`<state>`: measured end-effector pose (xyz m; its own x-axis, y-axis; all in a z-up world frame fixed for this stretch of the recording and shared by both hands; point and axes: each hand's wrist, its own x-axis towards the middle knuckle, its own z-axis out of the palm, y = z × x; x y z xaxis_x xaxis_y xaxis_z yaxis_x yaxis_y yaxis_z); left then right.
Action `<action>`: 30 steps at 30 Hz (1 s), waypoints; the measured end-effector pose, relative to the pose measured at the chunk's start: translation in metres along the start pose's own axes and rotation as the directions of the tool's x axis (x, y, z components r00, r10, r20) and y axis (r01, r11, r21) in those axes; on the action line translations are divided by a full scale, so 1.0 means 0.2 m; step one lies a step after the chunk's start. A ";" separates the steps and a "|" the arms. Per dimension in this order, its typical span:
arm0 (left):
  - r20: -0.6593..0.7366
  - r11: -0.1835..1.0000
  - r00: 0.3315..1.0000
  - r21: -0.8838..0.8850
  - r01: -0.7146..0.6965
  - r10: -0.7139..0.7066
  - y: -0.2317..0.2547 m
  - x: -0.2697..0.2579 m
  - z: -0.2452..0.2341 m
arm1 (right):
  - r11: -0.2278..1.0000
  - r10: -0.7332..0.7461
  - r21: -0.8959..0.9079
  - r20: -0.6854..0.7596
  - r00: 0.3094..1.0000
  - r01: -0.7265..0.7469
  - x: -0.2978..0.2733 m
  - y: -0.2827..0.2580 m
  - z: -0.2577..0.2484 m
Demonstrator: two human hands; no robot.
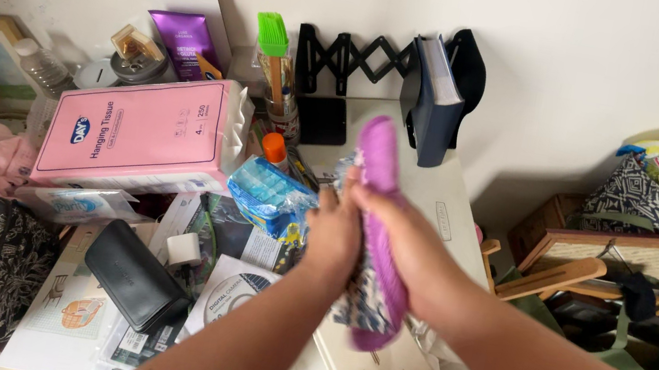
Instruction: The person wipes several books, a notebook, and a small card with a purple cloth by hand. They then rearrange various items on a cluttered desk, including stacking books, moving a tissue box, and shifting several cards and small containers.
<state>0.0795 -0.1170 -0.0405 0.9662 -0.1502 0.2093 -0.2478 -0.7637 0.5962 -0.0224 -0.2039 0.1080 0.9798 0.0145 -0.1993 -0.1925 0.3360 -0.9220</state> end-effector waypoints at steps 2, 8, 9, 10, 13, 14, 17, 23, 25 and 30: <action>-0.097 0.990 0.994 -0.136 0.034 -0.048 0.04 0.03 0.04 | 0.999 0.024 -0.023 -0.002 1.000 -0.024 0.06 -0.02 -0.02; -0.034 0.692 0.894 -0.647 0.321 -0.447 0.28 0.11 -0.27 | 0.772 -0.159 -0.609 0.092 0.983 0.182 0.00 0.09 -0.25; -0.046 0.683 0.911 -0.678 0.272 -0.409 0.30 0.14 -0.29 | 0.767 -0.172 -0.611 0.102 0.980 0.198 -0.01 0.09 -0.33; -0.102 0.701 0.909 -0.672 0.237 -0.405 0.30 0.19 -0.31 | 0.762 -0.184 -0.612 0.112 0.977 0.214 -0.01 0.10 -0.40; -0.152 0.620 0.875 -0.761 0.193 -0.459 0.24 0.39 -0.34 | 0.897 -0.349 -0.356 -0.200 0.916 0.264 0.03 0.18 -0.60; -0.089 0.493 0.851 -0.844 0.211 -0.517 0.22 0.45 -0.36 | 0.891 -0.167 -0.451 -0.221 0.961 0.051 0.06 0.21 -0.66; -0.024 0.328 0.915 -0.937 0.120 -0.403 0.22 0.56 -0.36 | 0.706 0.263 -0.605 -0.259 0.930 -0.368 0.12 0.27 -0.81; -0.015 0.739 0.981 -0.660 0.134 -0.192 0.43 0.57 -0.15 | 0.527 0.168 -0.829 -0.116 0.979 -0.189 0.35 0.04 -1.05; -0.033 0.841 0.989 -0.531 0.104 -0.143 0.53 0.55 -0.07 | 0.767 0.071 -0.637 -0.041 0.997 -0.080 0.37 -0.12 -1.11; 0.059 0.821 0.987 -0.550 0.156 -0.148 0.73 0.56 0.05 | 0.981 0.021 -0.188 0.393 0.919 0.057 0.36 -0.42 -1.06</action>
<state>0.1521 -0.2517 0.0619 0.9947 -0.0721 0.0729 -0.0916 -0.3047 0.9480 0.0531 -0.4312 0.1002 0.9178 0.3905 -0.0725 -0.1425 0.1534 -0.9778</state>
